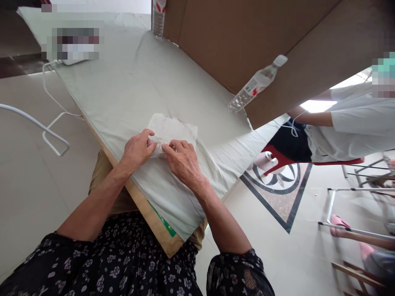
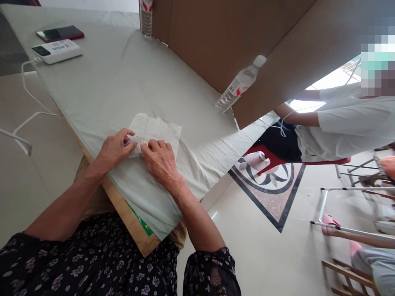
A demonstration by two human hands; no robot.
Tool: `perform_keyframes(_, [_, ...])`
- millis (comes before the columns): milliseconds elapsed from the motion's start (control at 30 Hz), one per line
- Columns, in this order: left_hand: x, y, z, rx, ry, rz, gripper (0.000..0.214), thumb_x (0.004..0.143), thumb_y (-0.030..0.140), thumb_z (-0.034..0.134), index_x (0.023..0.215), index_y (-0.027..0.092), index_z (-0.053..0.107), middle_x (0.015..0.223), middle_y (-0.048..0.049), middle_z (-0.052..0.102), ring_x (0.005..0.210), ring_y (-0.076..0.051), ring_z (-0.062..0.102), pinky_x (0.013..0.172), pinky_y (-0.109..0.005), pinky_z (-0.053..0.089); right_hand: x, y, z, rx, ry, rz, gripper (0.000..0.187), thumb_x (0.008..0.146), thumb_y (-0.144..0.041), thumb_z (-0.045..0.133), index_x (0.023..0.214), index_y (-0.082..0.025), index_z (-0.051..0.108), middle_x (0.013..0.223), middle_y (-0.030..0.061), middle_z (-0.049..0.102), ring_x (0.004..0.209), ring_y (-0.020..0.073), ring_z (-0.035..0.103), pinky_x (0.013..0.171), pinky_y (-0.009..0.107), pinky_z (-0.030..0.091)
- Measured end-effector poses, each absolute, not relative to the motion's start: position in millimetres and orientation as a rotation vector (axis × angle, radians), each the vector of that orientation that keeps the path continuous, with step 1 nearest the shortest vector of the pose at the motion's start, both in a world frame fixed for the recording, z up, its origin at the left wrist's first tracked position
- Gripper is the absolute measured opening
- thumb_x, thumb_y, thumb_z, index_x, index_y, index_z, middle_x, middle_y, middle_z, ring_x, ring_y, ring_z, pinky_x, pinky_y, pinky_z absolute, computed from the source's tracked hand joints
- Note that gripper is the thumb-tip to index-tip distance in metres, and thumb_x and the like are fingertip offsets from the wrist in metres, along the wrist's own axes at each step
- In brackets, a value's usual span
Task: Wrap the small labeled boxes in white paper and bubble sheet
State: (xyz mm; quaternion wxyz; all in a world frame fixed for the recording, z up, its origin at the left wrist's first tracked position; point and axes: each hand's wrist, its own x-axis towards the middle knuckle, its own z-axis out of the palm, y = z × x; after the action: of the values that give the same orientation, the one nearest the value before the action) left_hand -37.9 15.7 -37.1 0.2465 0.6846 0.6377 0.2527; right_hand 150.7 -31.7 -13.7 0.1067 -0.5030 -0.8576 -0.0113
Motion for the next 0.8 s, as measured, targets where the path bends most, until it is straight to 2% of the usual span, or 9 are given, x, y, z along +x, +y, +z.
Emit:
perform_keyframes(100, [-47,11,-41,1.914,1.834,0.706,0.033,0.085,0.036,0.064,0.114,0.020,0.067,0.093,-0.0088,0.072,0.084,-0.027,0.067,0.081,-0.040,0.052,150,-29,-12,-1.467,-2.562,-0.076,0.025,0.109,-0.024,0.044,0.120,-0.025,0.066,0.117,0.0092,0.070,0.101,0.0260,0.054,0.085,0.040,0.035])
perform_keyframes(167, [-56,6,-42,1.932,1.879,0.716,0.033,0.084,0.039,0.067,0.113,0.021,0.068,0.095,-0.0103,0.073,0.087,-0.029,0.069,0.084,-0.041,0.053,150,-27,-10,-1.454,-2.585,-0.087,0.024,0.108,-0.022,0.044,0.119,-0.025,0.065,0.114,0.0095,0.069,0.099,0.0263,0.053,0.083,0.040,0.034])
perform_keyframes(400, [-67,4,-38,1.885,2.022,0.561,0.042,0.077,0.056,0.074,0.101,0.022,0.071,0.074,-0.0076,0.070,0.085,-0.036,0.071,0.085,-0.046,0.054,150,-21,-5,-1.406,-2.654,-0.103,0.019,0.104,-0.023,0.049,0.113,-0.023,0.066,0.112,0.0106,0.068,0.098,0.0272,0.052,0.081,0.041,0.034])
perform_keyframes(533, [-61,15,-38,1.793,1.889,0.606,0.037,0.072,0.054,0.076,0.092,0.023,0.068,0.065,-0.0032,0.063,0.078,-0.031,0.069,0.076,-0.040,0.053,151,-20,-7,-1.398,-2.645,-0.102,0.019,0.103,-0.022,0.052,0.115,-0.023,0.066,0.110,0.0102,0.068,0.098,0.0271,0.052,0.080,0.040,0.034])
perform_keyframes(700, [-46,18,-32,1.567,1.745,0.634,0.038,0.073,0.040,0.068,0.104,0.017,0.068,0.068,-0.0016,0.063,0.061,-0.021,0.062,0.058,-0.031,0.047,151,-19,-6,-1.389,-2.656,-0.095,0.016,0.103,-0.024,0.054,0.113,-0.023,0.066,0.111,0.0106,0.069,0.099,0.0275,0.053,0.080,0.040,0.034])
perform_keyframes(800, [-41,14,-28,1.461,1.635,0.694,0.020,0.074,0.037,0.062,0.083,0.019,0.065,0.062,0.0009,0.059,0.051,-0.016,0.053,0.049,-0.028,0.042,151,-19,-4,-1.390,-2.655,-0.077,0.016,0.102,-0.023,0.053,0.113,-0.023,0.066,0.112,0.0113,0.069,0.100,0.0281,0.053,0.080,0.040,0.034])
